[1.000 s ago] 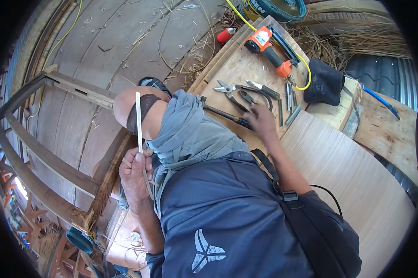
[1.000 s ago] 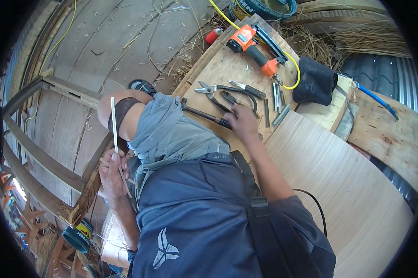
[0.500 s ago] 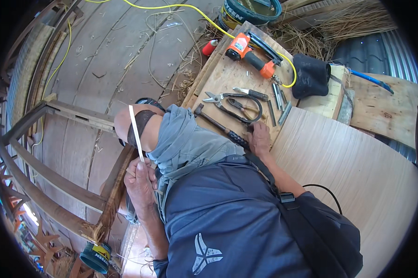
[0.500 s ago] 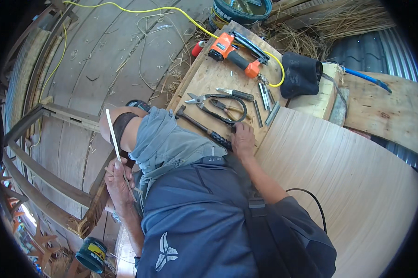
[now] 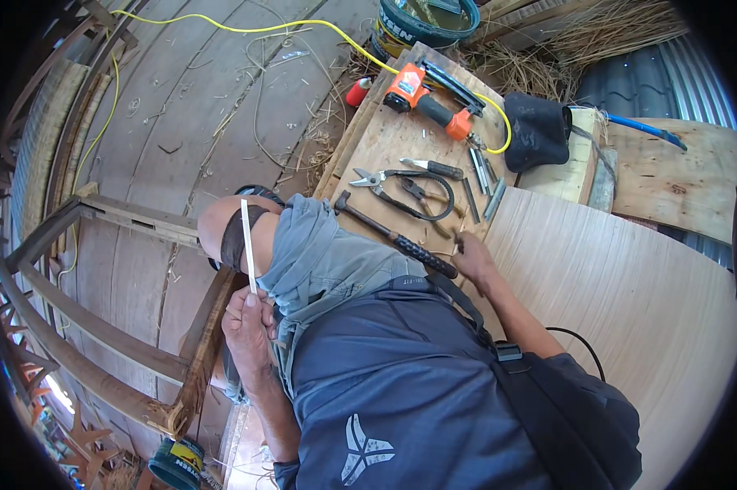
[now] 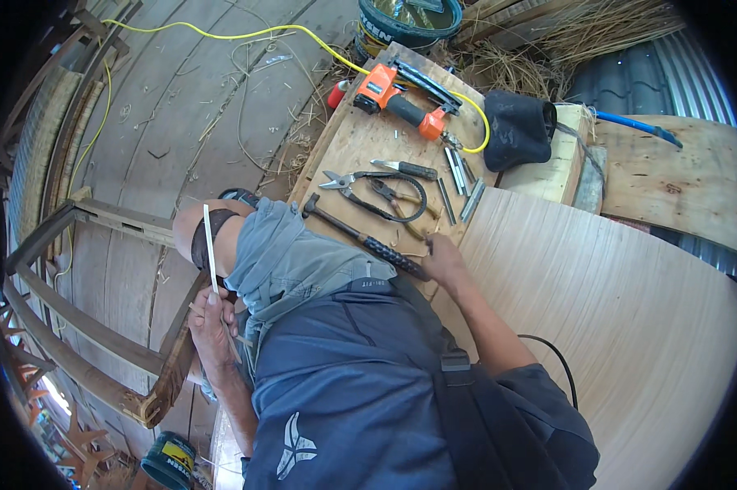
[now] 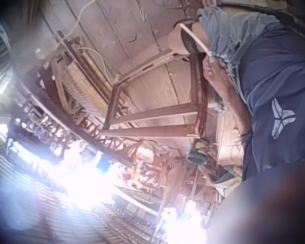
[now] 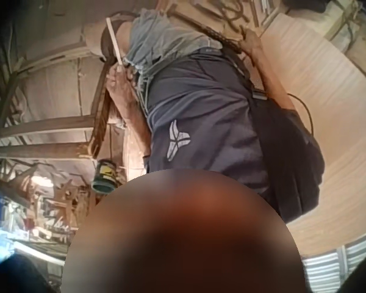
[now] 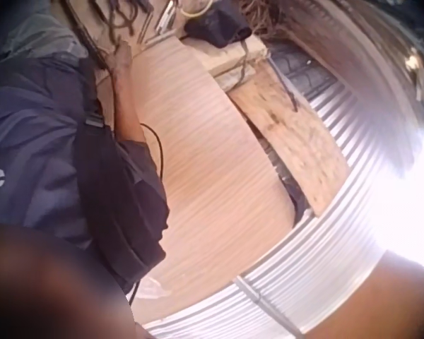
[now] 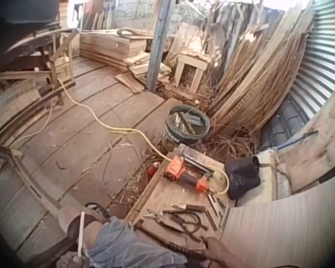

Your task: Assembling and reinforcing bamboo furniture frame parts using a staple gun, wood glue, and rattan strips.

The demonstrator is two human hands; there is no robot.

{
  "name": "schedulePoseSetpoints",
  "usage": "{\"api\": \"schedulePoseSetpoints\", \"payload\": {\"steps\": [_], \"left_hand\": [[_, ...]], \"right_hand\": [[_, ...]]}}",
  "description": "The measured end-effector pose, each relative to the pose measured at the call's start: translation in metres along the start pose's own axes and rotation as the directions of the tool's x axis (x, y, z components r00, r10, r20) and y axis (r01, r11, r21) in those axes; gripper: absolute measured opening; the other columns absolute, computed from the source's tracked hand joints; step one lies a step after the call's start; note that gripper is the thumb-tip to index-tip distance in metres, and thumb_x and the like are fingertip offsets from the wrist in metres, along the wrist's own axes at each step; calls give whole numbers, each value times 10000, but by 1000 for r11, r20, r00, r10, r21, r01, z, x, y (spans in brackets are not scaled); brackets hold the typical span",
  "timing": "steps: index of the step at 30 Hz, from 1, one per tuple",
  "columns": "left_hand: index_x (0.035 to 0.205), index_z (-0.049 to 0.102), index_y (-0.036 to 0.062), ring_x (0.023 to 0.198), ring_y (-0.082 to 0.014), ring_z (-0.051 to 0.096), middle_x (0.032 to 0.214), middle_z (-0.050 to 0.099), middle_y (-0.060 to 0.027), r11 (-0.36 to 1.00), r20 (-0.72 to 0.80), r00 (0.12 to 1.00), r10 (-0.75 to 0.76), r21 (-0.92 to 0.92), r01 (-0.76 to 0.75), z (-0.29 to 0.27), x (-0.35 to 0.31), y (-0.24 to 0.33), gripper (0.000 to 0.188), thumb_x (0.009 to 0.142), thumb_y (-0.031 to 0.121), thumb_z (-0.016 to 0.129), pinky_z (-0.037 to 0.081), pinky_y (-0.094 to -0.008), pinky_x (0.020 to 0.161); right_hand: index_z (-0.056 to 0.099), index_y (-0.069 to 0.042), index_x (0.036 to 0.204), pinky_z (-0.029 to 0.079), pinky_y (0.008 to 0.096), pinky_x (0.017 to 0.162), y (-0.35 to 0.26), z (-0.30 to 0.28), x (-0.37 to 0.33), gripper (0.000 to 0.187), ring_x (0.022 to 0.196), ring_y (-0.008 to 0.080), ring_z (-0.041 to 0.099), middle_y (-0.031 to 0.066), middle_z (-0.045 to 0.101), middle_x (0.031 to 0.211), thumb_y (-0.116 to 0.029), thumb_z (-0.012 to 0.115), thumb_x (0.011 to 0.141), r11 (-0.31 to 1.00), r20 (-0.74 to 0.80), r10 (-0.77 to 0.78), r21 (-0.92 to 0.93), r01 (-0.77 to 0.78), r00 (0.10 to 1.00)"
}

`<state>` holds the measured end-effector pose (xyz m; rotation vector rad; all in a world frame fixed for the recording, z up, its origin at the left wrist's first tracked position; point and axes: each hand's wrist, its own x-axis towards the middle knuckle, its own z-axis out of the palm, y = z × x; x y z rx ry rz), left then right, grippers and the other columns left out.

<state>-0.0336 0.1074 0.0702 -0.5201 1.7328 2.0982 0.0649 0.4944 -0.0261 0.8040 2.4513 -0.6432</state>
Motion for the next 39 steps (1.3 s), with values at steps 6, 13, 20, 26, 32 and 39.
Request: {"api": "schedulePoseSetpoints", "payload": {"steps": [6, 13, 20, 26, 32, 39], "left_hand": [[934, 549, -2, 474, -43, 394, 602, 468, -4, 1000, 13, 1000, 12, -29, -12, 1, 4, 2, 200, 942, 186, 482, 329, -162, 404], [932, 542, 5, 480, -51, 412, 600, 465, -12, 1000, -12, 1000, 8, -30, -8, -8, 7, 1, 194, 936, 191, 489, 343, -164, 403], [932, 533, 24, 469, -46, 391, 591, 438, 3, 998, 9, 1000, -1, -60, 1, -5, 10, 0, 215, 925, 238, 517, 319, -159, 391], [919, 532, 11, 470, -53, 414, 593, 464, -11, 1000, -31, 999, -23, -11, 22, -10, 11, 4, 215, 921, 225, 517, 331, -158, 398], [935, 532, 4, 477, -50, 409, 596, 463, -10, 997, -4, 1000, -3, -74, 3, -14, 13, 2, 221, 923, 224, 518, 330, -157, 398], [935, 531, 0, 490, -52, 416, 601, 466, -14, 998, -35, 999, -14, -55, 12, -11, 12, 1, 214, 927, 213, 513, 339, -156, 402]], "right_hand": [[489, 6, 1091, 446, 439, 847, 8, -38, 83, 484, 952, 412, 571, 236, 596, 993, -277, 682, 749, 998, -611, -19, 36, 51, 791], [538, 19, 1091, 453, 435, 857, 15, -60, 122, 578, 1004, 395, 573, 254, 601, 1035, -435, 655, 753, 956, -333, 282, 20, -292, 900], [620, 34, 975, 464, 437, 832, 30, -34, 99, 506, 952, 393, 593, 282, 608, 990, -442, 567, 811, 884, -274, 461, 64, -463, 844], [629, 83, 817, 499, 418, 693, 58, -56, 96, 443, 809, 343, 643, 259, 632, 856, -359, 620, 782, 927, -295, 376, 107, -360, 879], [631, 43, 950, 498, 403, 703, 78, -84, 126, 439, 765, 337, 644, 237, 641, 880, -364, 590, 792, 920, -250, 390, 130, -369, 886], [584, 32, 967, 443, 442, 861, 37, -54, 101, 469, 1012, 410, 561, 280, 605, 995, -404, 564, 795, 951, -327, 309, 89, -297, 893]]}}
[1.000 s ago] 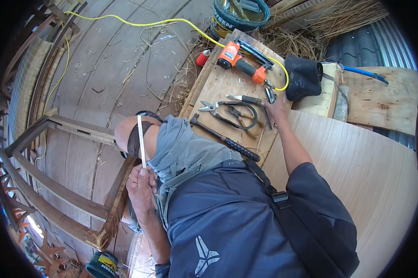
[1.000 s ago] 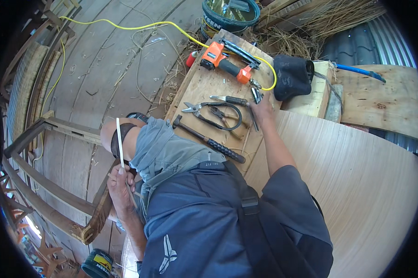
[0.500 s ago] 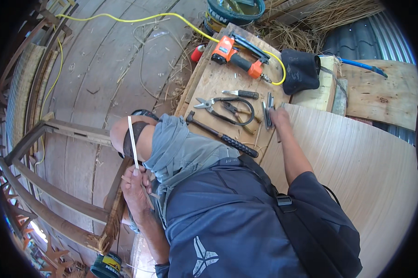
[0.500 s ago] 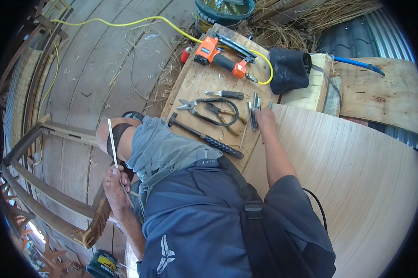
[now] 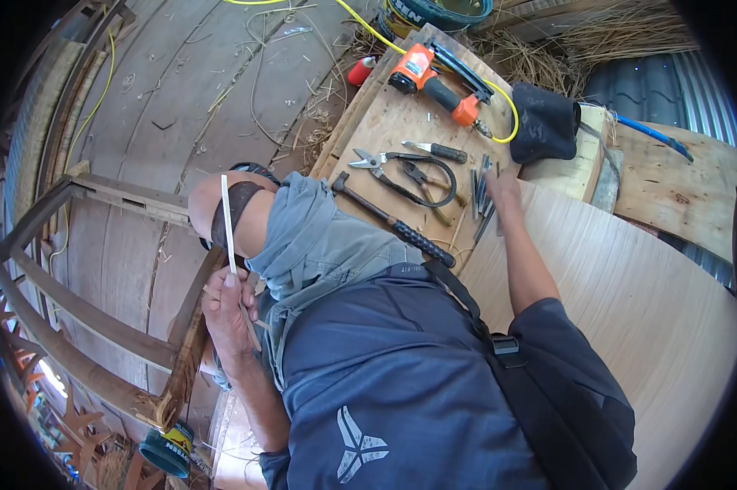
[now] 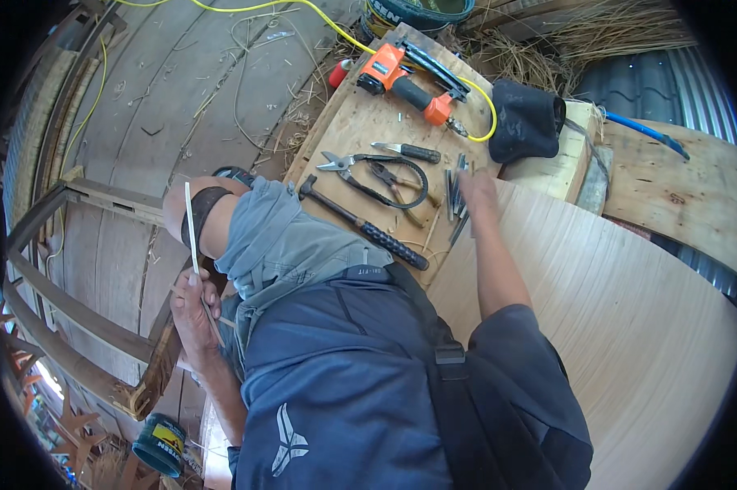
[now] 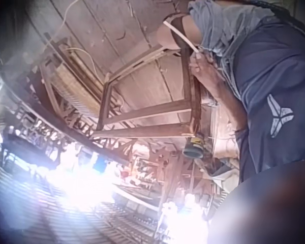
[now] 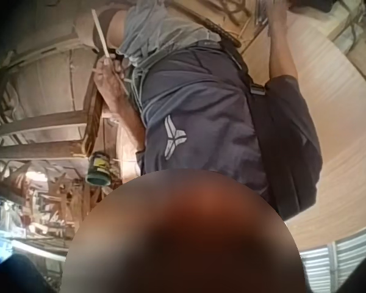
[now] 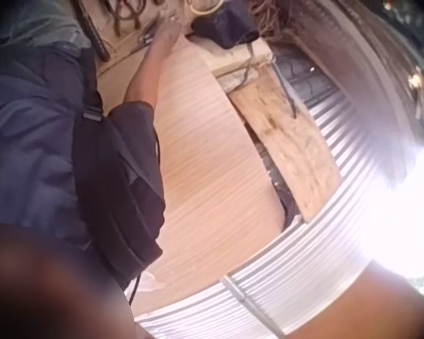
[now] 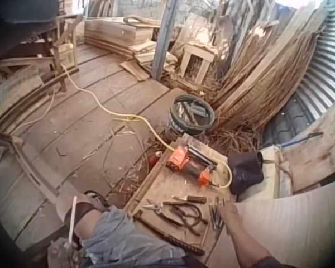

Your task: Assembling and reinforcing bamboo furniture frame parts using a staple gun, wood glue, and rattan strips.

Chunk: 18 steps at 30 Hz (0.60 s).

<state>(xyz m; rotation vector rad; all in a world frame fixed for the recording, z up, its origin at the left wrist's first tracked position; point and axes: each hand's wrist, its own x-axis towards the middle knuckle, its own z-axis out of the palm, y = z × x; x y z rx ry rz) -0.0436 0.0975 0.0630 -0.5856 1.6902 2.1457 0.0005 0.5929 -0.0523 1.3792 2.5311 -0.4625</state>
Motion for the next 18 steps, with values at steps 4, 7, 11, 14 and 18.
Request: {"api": "schedulePoseSetpoints", "payload": {"steps": [4, 7, 11, 14, 18], "left_hand": [[946, 543, -12, 497, -55, 422, 609, 470, -14, 1000, 26, 1000, -5, -5, 5, 3, 0, 2, 199, 918, 183, 513, 344, -162, 405], [1012, 562, -10, 500, -56, 428, 655, 495, -18, 999, 50, 999, -15, 39, 13, 7, -4, 7, 193, 906, 136, 493, 349, -168, 415], [1112, 553, 44, 484, -54, 474, 697, 522, 6, 977, 7, 998, -57, 208, 54, 15, -9, 11, 227, 913, 101, 462, 376, -179, 438], [1108, 550, 41, 489, -42, 468, 714, 527, -5, 977, 67, 997, -47, 210, 32, 16, -11, 13, 214, 931, 134, 476, 368, -173, 444], [1003, 570, 21, 502, -25, 443, 698, 529, 9, 973, -15, 1000, -21, 231, 24, 6, -21, 19, 171, 930, 157, 495, 361, -160, 461]], "right_hand": [[507, 22, 1073, 447, 457, 866, 0, 22, -20, 444, 999, 434, 560, 295, 591, 1012, -338, 540, 815, 998, -31, 13, -58, -15, 999], [507, 19, 1062, 446, 472, 857, 9, 20, -23, 407, 986, 441, 560, 299, 589, 1012, -312, 528, 826, 999, -87, 30, -34, -33, 996], [550, -7, 922, 483, 369, 600, -37, 0, -37, 293, 658, 270, 604, 163, 612, 781, -293, 510, 869, 947, -25, -58, 313, 63, 998], [577, -43, 825, 373, 202, 446, -114, -17, -84, 273, 467, 52, 465, 0, 506, 653, -294, 496, 894, 710, 222, -323, 699, 81, 920], [578, -29, 1069, 342, 190, 541, -212, -17, -180, 265, 619, 40, 419, -56, 461, 697, -205, 506, 885, 527, 431, -806, 835, 161, 405]]}}
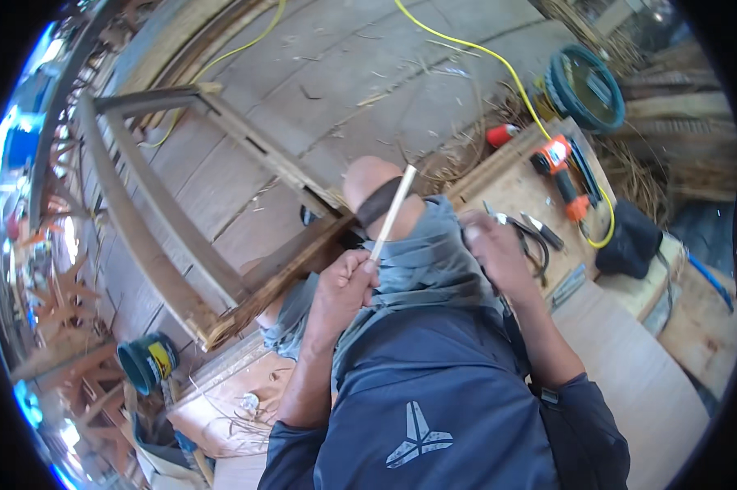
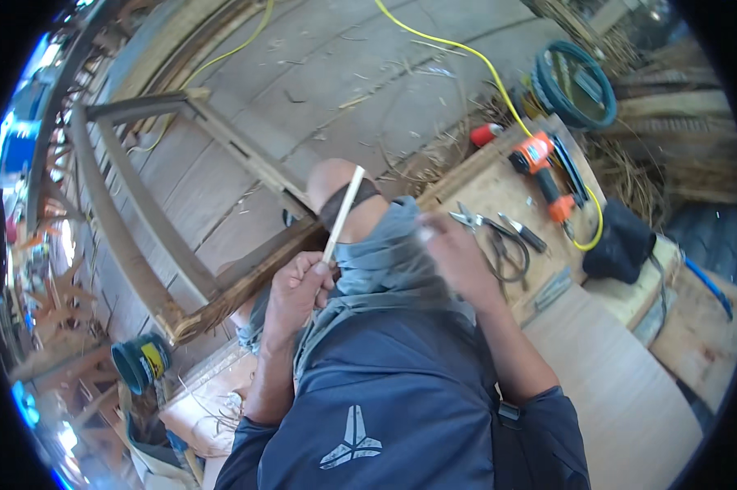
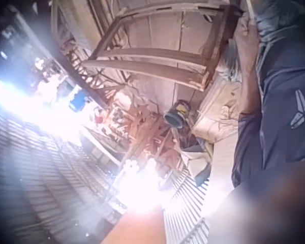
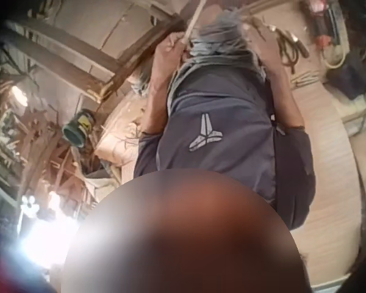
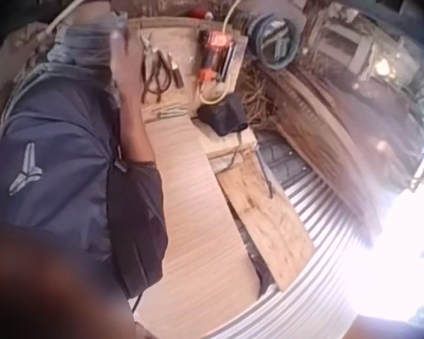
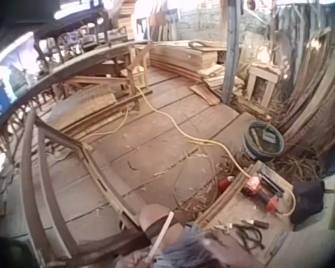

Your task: Assembling and reinforcing bamboo furniture frame parts using a staple gun, wood glue, and rattan strips.

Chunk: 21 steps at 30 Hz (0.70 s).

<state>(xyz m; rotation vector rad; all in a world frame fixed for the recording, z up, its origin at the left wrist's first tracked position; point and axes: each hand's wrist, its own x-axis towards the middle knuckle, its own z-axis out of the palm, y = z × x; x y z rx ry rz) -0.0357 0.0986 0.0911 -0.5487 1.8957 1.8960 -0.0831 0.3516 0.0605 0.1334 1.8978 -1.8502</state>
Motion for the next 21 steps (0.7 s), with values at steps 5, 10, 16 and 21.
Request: {"api": "schedulePoseSetpoints", "payload": {"steps": [5, 10, 16, 21], "left_hand": [[945, 572, 20, 516, -37, 454, 684, 537, 8, 999, -105, 993, 53, -7, -54, -20, -17, 3, 171, 933, 177, 505, 376, -176, 473], [971, 577, 17, 558, -62, 491, 701, 569, -14, 985, -135, 989, 54, 171, -30, -36, -41, -3, 178, 935, 174, 500, 408, -208, 508], [993, 573, 25, 586, -202, 543, 681, 547, -150, 920, -240, 957, 165, 388, -61, -32, -71, -15, 194, 917, 195, 517, 454, -320, 588], [971, 584, 26, 607, -233, 574, 702, 575, -164, 938, -251, 968, 24, 342, 65, -31, -89, -26, 188, 906, 193, 525, 463, -318, 609]], "right_hand": [[536, 19, 1096, 397, 180, 500, -45, 84, 23, 351, 592, 35, 483, 0, 560, 799, -203, 642, 846, 997, 458, 74, -20, -72, 886], [467, 18, 1094, 415, 186, 491, -48, 126, 23, 338, 607, 57, 508, 49, 570, 828, -212, 596, 883, 932, 682, 136, 157, -326, 719], [507, -10, 986, 384, 194, 494, -44, 128, 25, 234, 573, 70, 484, 16, 526, 742, -184, 605, 865, 930, 648, 124, 189, -317, 752], [475, -5, 1037, 379, 191, 491, -40, 119, 25, 270, 567, 67, 462, 23, 515, 747, -158, 606, 857, 903, 636, 195, 182, -390, 747]]}}
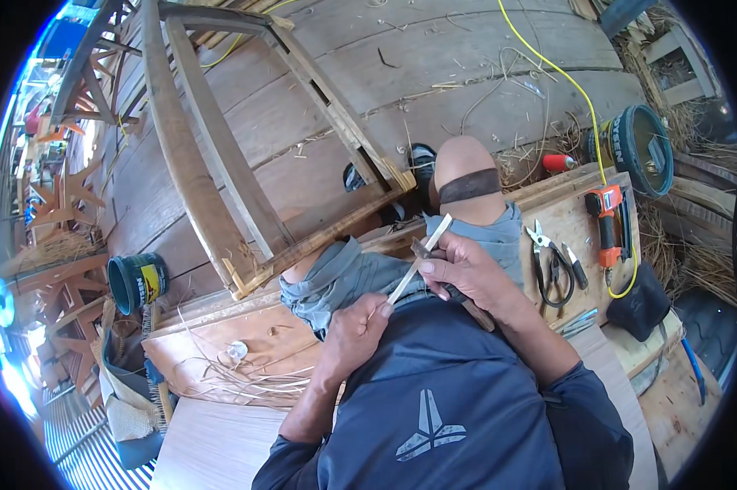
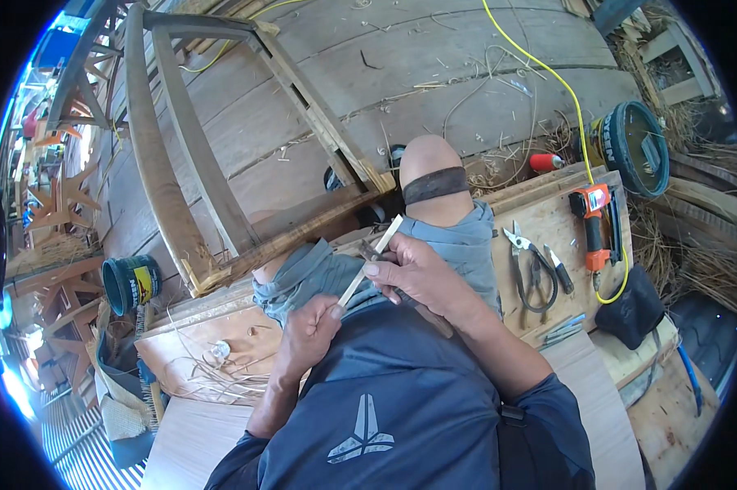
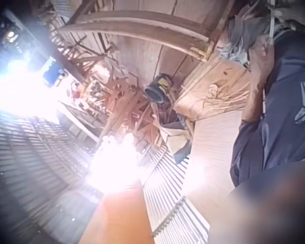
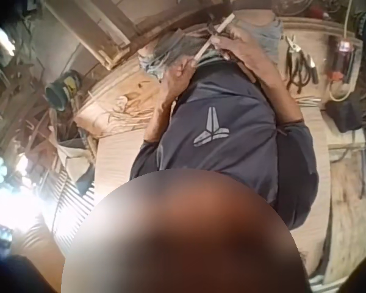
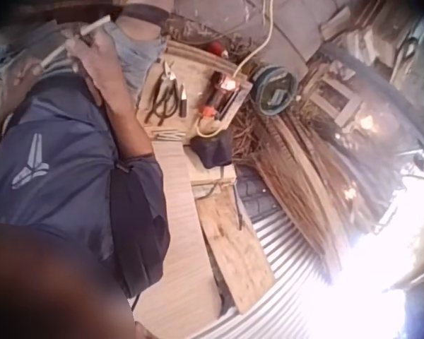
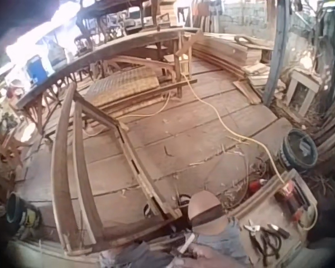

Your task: Assembling and reinforcing bamboo furniture frame parts using a staple gun, wood glue, and rattan strips.

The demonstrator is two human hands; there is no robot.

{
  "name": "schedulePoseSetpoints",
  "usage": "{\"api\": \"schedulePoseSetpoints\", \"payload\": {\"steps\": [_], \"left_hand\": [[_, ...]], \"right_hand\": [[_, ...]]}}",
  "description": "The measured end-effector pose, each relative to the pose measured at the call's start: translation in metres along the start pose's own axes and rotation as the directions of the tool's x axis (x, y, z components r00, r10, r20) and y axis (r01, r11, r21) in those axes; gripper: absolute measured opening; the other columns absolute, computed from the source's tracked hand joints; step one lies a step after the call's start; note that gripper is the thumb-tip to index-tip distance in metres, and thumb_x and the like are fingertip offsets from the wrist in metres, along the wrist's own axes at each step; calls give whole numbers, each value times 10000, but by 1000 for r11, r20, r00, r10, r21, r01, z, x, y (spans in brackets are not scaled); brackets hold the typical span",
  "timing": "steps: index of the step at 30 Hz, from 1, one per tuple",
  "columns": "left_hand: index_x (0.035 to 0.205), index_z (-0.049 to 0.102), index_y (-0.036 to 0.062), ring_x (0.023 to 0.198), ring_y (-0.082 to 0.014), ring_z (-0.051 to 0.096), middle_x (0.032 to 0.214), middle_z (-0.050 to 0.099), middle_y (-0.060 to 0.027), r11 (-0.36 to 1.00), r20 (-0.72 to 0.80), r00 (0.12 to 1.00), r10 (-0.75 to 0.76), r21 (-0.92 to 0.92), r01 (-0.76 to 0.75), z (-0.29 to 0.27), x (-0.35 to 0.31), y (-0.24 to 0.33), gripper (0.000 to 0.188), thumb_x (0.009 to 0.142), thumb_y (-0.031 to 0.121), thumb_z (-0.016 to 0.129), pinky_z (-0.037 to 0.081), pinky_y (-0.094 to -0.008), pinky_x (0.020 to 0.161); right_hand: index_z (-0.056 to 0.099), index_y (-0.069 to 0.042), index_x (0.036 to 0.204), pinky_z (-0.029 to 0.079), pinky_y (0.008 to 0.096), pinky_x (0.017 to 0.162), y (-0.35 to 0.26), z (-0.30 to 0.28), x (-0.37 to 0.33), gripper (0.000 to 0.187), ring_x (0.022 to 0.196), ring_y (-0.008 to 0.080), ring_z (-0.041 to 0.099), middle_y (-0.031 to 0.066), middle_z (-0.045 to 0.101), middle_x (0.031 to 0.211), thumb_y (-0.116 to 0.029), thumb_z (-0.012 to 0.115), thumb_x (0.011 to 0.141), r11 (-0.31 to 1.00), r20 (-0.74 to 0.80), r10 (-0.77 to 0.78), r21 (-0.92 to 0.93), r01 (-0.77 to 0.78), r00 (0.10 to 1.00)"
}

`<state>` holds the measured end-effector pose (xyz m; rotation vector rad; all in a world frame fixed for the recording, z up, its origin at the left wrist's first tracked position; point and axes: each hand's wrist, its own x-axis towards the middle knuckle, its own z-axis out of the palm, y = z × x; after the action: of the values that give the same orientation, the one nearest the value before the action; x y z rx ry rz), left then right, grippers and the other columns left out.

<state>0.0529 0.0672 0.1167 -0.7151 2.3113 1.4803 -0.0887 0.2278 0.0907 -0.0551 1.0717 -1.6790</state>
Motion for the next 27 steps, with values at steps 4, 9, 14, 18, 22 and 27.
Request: {"api": "schedulePoseSetpoints", "payload": {"steps": [4, 9, 14, 18, 22, 27], "left_hand": [[956, 592, 24, 603, -235, 585, 688, 578, -164, 998, -72, 996, 60, -32, -63, 6, 8, 0, 185, 905, 188, 523, 463, -320, 599], [955, 595, 21, 576, -227, 578, 671, 571, -154, 996, -75, 995, 68, 67, -63, 3, 5, 2, 183, 903, 184, 529, 456, -311, 571], [941, 595, 18, 574, -201, 581, 660, 573, -147, 995, -60, 995, -85, 45, 88, 7, 0, -8, 169, 893, 173, 548, 454, -310, 562], [944, 596, 17, 565, -177, 559, 646, 565, -142, 998, -102, 994, 47, -32, -50, 14, 9, -8, 171, 891, 174, 551, 449, -306, 557], [945, 598, 17, 571, -130, 538, 627, 563, -118, 999, -85, 996, 32, 12, -31, 7, -1, -2, 169, 890, 171, 556, 443, -292, 551], [934, 601, 17, 573, -134, 552, 625, 570, -108, 994, -83, 997, 9, 107, 0, -6, -28, -14, 170, 882, 176, 569, 443, -292, 545]], "right_hand": [[475, -22, 1114, 382, 188, 495, 7, 13, -1, 307, 583, 57, 455, 17, 524, 776, -143, 597, 859, 992, 185, 86, -109, -67, 979], [508, -4, 1054, 384, 192, 498, 4, 3, -2, 235, 584, 58, 460, 14, 515, 762, -139, 576, 874, 1000, 40, -1, 32, -1, 999], [479, -2, 1081, 390, 203, 500, 12, 0, -4, 273, 574, 76, 467, 29, 513, 756, -140, 588, 871, 992, 122, 56, 109, -69, 991], [479, 5, 1102, 400, 190, 510, 13, 12, -3, 296, 597, 54, 462, 20, 521, 793, -148, 588, 873, 990, 230, 80, 95, -104, 970], [507, 14, 1087, 415, 195, 509, 10, 6, -3, 255, 611, 59, 477, 20, 538, 806, -117, 574, 878, 989, 121, 51, 135, -67, 991], [536, 14, 1020, 415, 195, 509, 35, -5, -4, 196, 595, 70, 481, 24, 538, 776, -114, 577, 877, 984, 73, 36, 171, -48, 997]]}}
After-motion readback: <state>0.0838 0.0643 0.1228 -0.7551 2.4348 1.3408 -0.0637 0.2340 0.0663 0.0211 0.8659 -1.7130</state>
